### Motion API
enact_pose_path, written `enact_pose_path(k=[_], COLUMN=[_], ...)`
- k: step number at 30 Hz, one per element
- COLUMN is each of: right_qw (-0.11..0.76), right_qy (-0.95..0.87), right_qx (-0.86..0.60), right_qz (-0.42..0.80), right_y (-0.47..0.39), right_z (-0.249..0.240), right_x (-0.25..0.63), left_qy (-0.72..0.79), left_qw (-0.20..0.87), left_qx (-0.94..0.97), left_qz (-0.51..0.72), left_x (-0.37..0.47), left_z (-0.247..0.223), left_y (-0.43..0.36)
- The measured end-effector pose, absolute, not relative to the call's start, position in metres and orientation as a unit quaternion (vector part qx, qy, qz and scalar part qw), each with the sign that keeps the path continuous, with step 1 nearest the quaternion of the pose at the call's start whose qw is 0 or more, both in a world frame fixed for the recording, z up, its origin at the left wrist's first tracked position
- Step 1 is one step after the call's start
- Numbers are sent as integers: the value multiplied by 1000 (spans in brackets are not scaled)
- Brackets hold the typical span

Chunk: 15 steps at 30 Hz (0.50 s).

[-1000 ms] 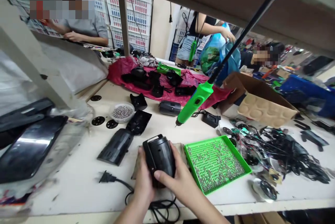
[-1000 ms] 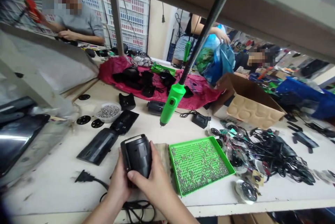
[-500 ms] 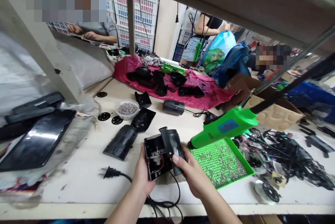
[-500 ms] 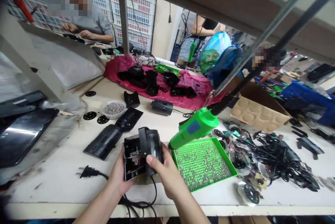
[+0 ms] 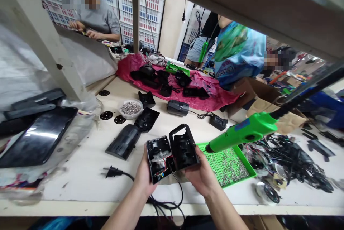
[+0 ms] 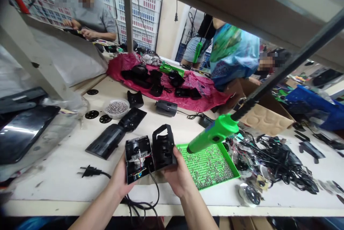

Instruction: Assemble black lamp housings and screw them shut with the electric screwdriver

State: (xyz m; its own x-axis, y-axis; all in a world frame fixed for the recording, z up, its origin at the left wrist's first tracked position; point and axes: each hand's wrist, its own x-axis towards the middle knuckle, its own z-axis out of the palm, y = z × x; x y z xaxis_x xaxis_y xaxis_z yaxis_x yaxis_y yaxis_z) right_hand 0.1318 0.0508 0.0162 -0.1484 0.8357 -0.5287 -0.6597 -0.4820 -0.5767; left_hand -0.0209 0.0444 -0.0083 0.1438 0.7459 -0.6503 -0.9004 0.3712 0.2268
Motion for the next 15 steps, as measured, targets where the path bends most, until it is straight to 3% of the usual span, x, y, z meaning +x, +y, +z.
enact_pose_path(k=[15], right_qw=[488], right_qy=[-149], right_qx=[-377], right_qz=[773], right_y=[48], right_z=[12], right_x=[135], left_qy=[354], left_qw=[756], left_qx=[-100], left_qz=[542], left_x=[-22], left_z=[-9], left_y=[43])
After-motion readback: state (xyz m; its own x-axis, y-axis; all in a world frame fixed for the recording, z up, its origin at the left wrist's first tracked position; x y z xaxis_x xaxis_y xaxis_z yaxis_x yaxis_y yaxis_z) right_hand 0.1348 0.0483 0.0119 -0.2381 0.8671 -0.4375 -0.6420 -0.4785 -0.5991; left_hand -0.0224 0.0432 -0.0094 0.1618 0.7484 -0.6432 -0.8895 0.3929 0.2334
